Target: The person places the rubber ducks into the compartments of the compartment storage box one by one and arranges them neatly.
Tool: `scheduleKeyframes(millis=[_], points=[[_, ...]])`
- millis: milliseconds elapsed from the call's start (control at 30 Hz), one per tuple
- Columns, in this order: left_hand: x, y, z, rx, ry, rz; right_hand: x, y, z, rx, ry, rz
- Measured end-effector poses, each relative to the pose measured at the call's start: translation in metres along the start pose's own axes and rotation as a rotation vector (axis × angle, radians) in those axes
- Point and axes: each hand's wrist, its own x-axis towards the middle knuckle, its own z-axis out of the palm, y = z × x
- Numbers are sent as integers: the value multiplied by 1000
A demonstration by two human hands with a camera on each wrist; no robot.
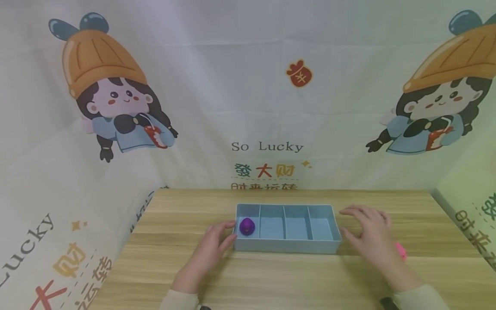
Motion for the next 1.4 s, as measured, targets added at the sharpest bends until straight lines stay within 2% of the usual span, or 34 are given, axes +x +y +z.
scheduleKeyframes(millis=[467,900,1233,1400], points=[[0,0,1,-3,-3,-11,-6,24,-7,-89,-70,81],[0,1,1,-3,-13,-22,-22,46,-12,-119,-132,133],[0,3,1,-13,-22,-29,-28,51,-18,-153,-222,189],[0,2,2,-9,-19,-31,-31,54,-17,-150,-230,203]])
